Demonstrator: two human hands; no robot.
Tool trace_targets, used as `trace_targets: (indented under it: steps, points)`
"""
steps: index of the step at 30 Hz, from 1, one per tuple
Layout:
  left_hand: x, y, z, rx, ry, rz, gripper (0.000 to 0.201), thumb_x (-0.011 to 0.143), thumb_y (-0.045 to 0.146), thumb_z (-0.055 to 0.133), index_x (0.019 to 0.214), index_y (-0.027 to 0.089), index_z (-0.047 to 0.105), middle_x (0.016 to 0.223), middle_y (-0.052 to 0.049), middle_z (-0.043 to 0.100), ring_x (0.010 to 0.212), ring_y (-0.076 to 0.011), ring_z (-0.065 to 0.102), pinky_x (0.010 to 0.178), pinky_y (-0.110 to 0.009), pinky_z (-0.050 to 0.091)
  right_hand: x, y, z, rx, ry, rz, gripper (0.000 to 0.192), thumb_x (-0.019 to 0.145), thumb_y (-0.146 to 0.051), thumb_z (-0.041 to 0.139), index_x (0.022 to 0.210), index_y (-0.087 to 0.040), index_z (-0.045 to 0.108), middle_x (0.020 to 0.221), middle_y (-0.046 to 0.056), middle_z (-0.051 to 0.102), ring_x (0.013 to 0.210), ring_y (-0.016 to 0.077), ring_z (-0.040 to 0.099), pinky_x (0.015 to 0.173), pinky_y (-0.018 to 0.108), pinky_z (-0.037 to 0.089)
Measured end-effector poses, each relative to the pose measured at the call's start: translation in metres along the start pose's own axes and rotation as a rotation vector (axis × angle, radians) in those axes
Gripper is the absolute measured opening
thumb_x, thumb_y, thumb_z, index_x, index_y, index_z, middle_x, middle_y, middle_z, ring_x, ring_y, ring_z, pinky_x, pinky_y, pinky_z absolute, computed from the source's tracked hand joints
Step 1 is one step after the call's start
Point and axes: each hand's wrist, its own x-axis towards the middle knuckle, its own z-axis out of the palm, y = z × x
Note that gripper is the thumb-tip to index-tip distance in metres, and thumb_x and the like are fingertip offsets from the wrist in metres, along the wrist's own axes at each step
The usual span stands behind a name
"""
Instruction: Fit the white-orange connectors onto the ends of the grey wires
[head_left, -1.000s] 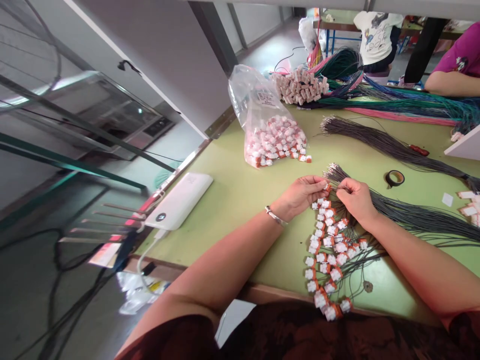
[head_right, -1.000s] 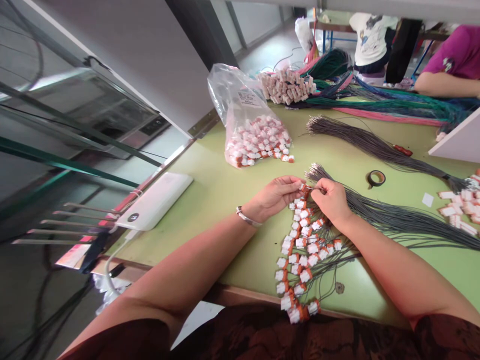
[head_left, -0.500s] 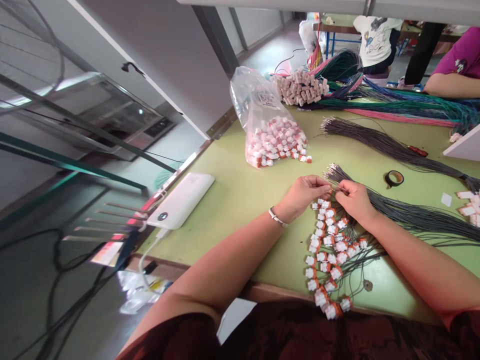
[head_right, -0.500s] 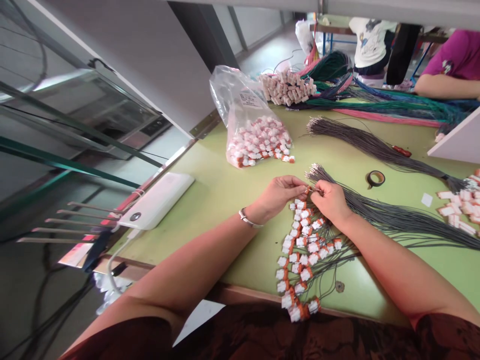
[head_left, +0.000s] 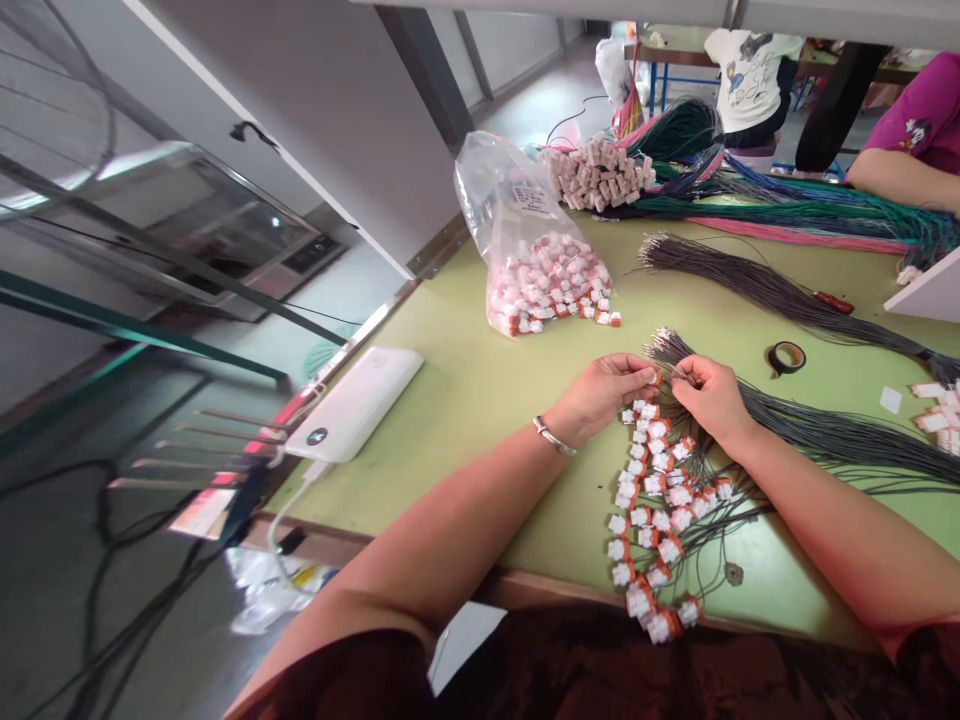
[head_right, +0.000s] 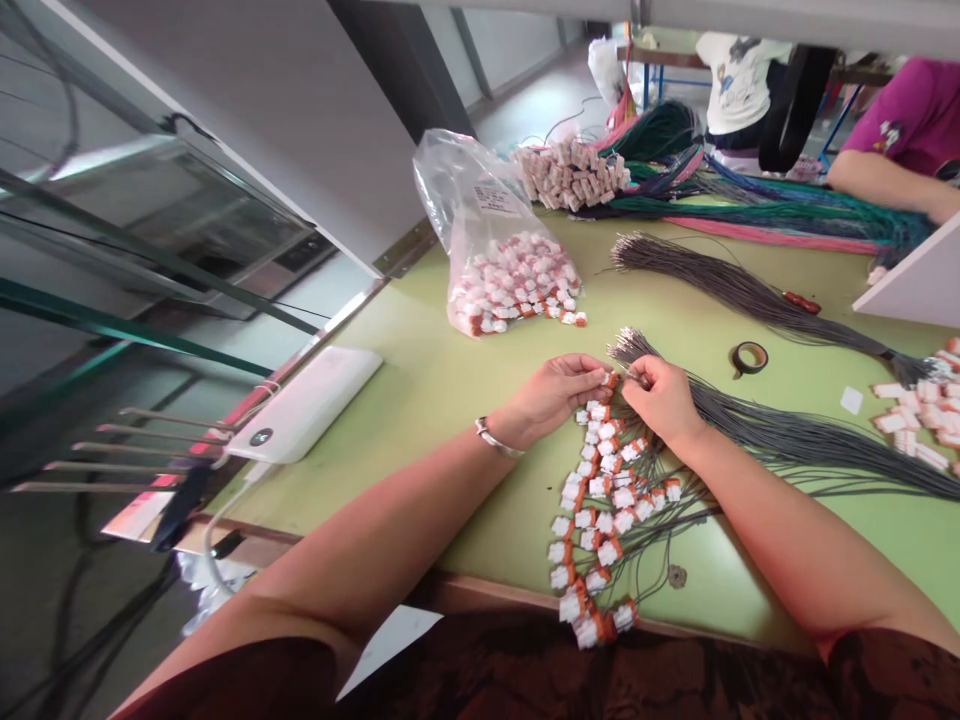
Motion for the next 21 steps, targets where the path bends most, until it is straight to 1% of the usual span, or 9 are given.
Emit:
trace_targets:
  steps: [5, 12, 15, 17, 19, 20, 21]
  points:
    - [0.000, -0.002, 0.001, -0.001, -0.012, -0.011, 0.015, 0.068, 0.014, 0.078, 0.074, 0.008, 0.065, 0.069, -0.002, 0.068, 0.060, -0.0070, 0.063, 0.066, -0.020, 0.051, 0.000, 0.004, 0.004, -0.032, -0.002, 0.007, 0.009, 0.064, -0.028, 0.054, 0.063, -0.019, 0.051, 0.051, -0.005, 0.043, 0.048, 0.0089, 0.034, 0.047, 0.024, 0.028]
    - [0.002, -0.006, 0.005, 0.036, -0.003, -0.007, 0.019, 0.064, 0.017, 0.080, 0.073, 0.009, 0.065, 0.068, -0.002, 0.068, 0.059, -0.0066, 0.061, 0.064, -0.020, 0.050, 0.000, 0.007, 0.007, -0.056, 0.006, 0.003, 0.010, 0.064, -0.029, 0.055, 0.063, -0.020, 0.051, 0.050, -0.005, 0.046, 0.046, 0.0088, 0.034, 0.046, 0.024, 0.028]
    - [0.001, -0.003, 0.002, 0.088, -0.051, 0.007, 0.019, 0.065, 0.021, 0.080, 0.074, 0.010, 0.066, 0.066, -0.002, 0.067, 0.058, -0.0073, 0.060, 0.064, -0.021, 0.049, 0.000, 0.004, 0.004, -0.004, -0.025, 0.022, 0.011, 0.064, -0.030, 0.057, 0.064, -0.019, 0.053, 0.051, -0.005, 0.046, 0.048, 0.0094, 0.036, 0.046, 0.024, 0.029]
    - [0.000, 0.001, -0.002, 0.197, -0.099, 0.045, 0.019, 0.065, 0.023, 0.079, 0.075, 0.011, 0.067, 0.066, -0.002, 0.067, 0.059, -0.0082, 0.059, 0.063, -0.022, 0.048, 0.002, 0.002, 0.001, 0.044, -0.028, 0.012, 0.013, 0.065, -0.031, 0.060, 0.064, -0.019, 0.055, 0.054, -0.004, 0.048, 0.051, 0.0100, 0.038, 0.048, 0.024, 0.031]
    - [0.000, 0.007, -0.008, 0.386, -0.141, 0.090, 0.018, 0.067, 0.025, 0.077, 0.076, 0.012, 0.069, 0.070, -0.005, 0.068, 0.063, -0.0107, 0.059, 0.064, -0.024, 0.047, 0.003, 0.000, -0.002, 0.112, 0.009, 0.006, 0.016, 0.068, -0.034, 0.061, 0.064, -0.019, 0.058, 0.057, -0.003, 0.052, 0.055, 0.0109, 0.042, 0.053, 0.025, 0.035]
    - [0.002, 0.010, -0.012, 0.507, -0.128, 0.132, 0.016, 0.068, 0.025, 0.075, 0.076, 0.012, 0.070, 0.073, -0.006, 0.069, 0.065, -0.0125, 0.060, 0.066, -0.026, 0.048, 0.003, 0.000, -0.003, 0.150, 0.031, 0.010, 0.017, 0.070, -0.036, 0.061, 0.065, -0.019, 0.059, 0.059, -0.002, 0.053, 0.057, 0.0114, 0.043, 0.055, 0.025, 0.036]
    - [0.004, 0.013, -0.016, 0.637, -0.079, 0.201, 0.015, 0.070, 0.026, 0.073, 0.077, 0.013, 0.071, 0.077, -0.007, 0.069, 0.070, -0.0146, 0.061, 0.070, -0.028, 0.048, 0.003, -0.001, -0.004, 0.182, 0.041, 0.020, 0.019, 0.071, -0.038, 0.061, 0.067, -0.019, 0.061, 0.060, -0.002, 0.054, 0.058, 0.0118, 0.045, 0.057, 0.026, 0.038]
